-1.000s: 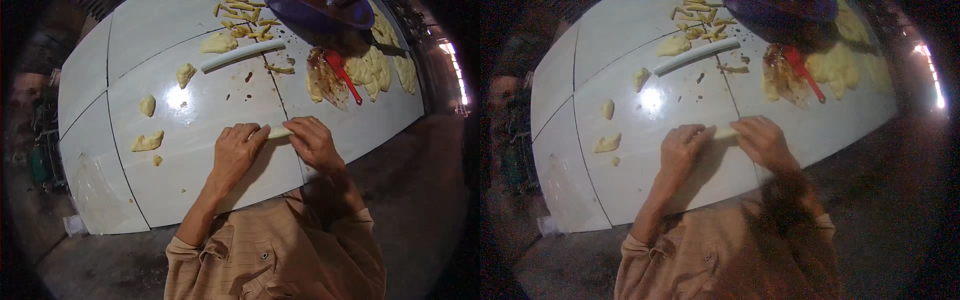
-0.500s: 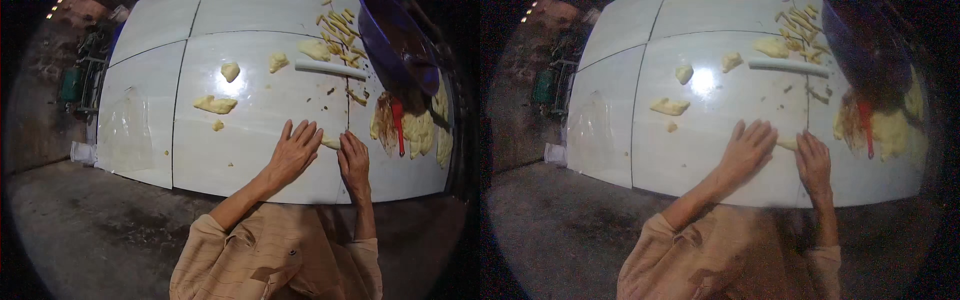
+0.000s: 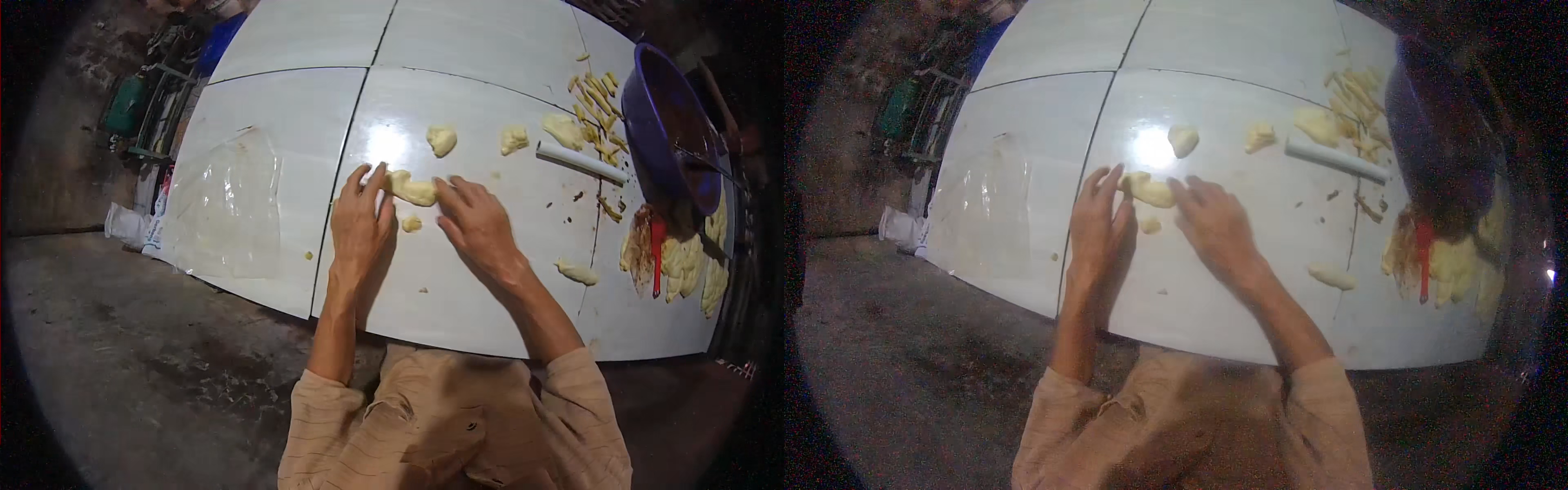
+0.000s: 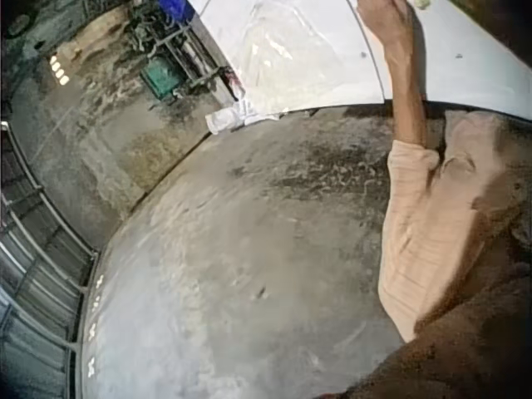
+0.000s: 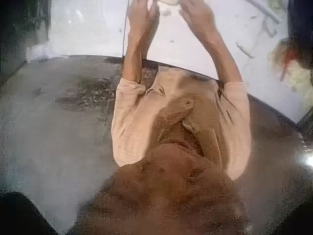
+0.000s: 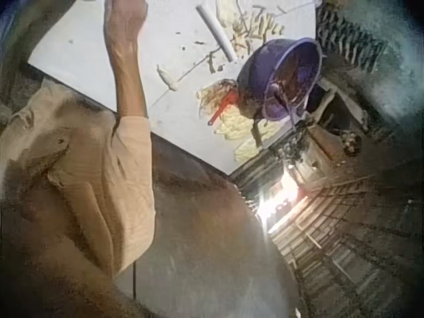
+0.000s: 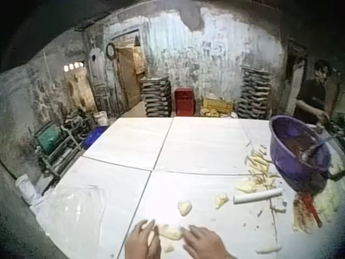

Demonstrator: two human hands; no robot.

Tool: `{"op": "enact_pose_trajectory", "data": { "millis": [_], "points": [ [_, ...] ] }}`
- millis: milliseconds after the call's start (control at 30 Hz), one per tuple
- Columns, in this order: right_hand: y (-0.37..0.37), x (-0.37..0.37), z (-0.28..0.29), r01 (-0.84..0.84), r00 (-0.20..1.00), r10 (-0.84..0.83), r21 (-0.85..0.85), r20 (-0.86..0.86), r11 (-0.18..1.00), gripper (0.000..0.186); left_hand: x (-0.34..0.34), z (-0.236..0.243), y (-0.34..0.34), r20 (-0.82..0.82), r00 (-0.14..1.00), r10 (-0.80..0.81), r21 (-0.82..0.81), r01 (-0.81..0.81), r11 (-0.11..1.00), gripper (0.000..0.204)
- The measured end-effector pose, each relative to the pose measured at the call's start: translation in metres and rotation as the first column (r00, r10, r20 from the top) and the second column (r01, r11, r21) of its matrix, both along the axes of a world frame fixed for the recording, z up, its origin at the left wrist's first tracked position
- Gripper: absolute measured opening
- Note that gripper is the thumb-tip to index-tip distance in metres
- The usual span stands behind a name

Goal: The person flattens dough using a roller and hands, spreads chocolate filling onto the dough with a spatula, adds banana slices onto the filling, and rolls the dough closed around the filling by hand.

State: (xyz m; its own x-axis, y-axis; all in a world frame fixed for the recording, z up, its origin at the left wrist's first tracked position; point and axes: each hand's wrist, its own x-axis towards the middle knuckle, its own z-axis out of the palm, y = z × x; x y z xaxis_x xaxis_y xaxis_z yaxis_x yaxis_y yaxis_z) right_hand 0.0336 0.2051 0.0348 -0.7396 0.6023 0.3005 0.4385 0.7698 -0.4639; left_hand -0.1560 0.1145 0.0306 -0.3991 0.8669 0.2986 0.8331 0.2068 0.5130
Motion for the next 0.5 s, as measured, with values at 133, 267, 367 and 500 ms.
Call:
{"op": "enact_pose_trajectory", "data": {
  "millis": [133, 267, 367, 500],
  "points": [
    [0.009, -0.049, -0.019, -0.111, 0.994, 0.109, 0.054, 0.029, 0.992, 0.038, -0.033, -0.002, 0.011, 0.009, 0.983, -0.185, -0.039, 0.186, 0.982, 0.038],
    [0.013, -0.060, 0.001, -0.087, 0.856, -0.420, -0.885, -0.301, 0.457, 0.029, -0.046, 0.005, 0.018, 0.101, 0.960, -0.261, -0.072, 0.269, 0.960, 0.020],
    [0.018, -0.045, 0.027, -0.009, 0.888, -0.413, -0.903, -0.204, 0.429, 0.026, -0.044, 0.014, 0.013, 0.265, 0.938, -0.223, -0.071, 0.250, 0.966, 0.024],
    [-0.003, -0.045, 0.015, 0.059, 0.995, -0.086, -0.433, -0.044, 0.899, 0.047, -0.040, 0.007, 0.005, 0.315, 0.938, -0.146, -0.056, 0.172, 0.984, 0.021]
  ]
}}
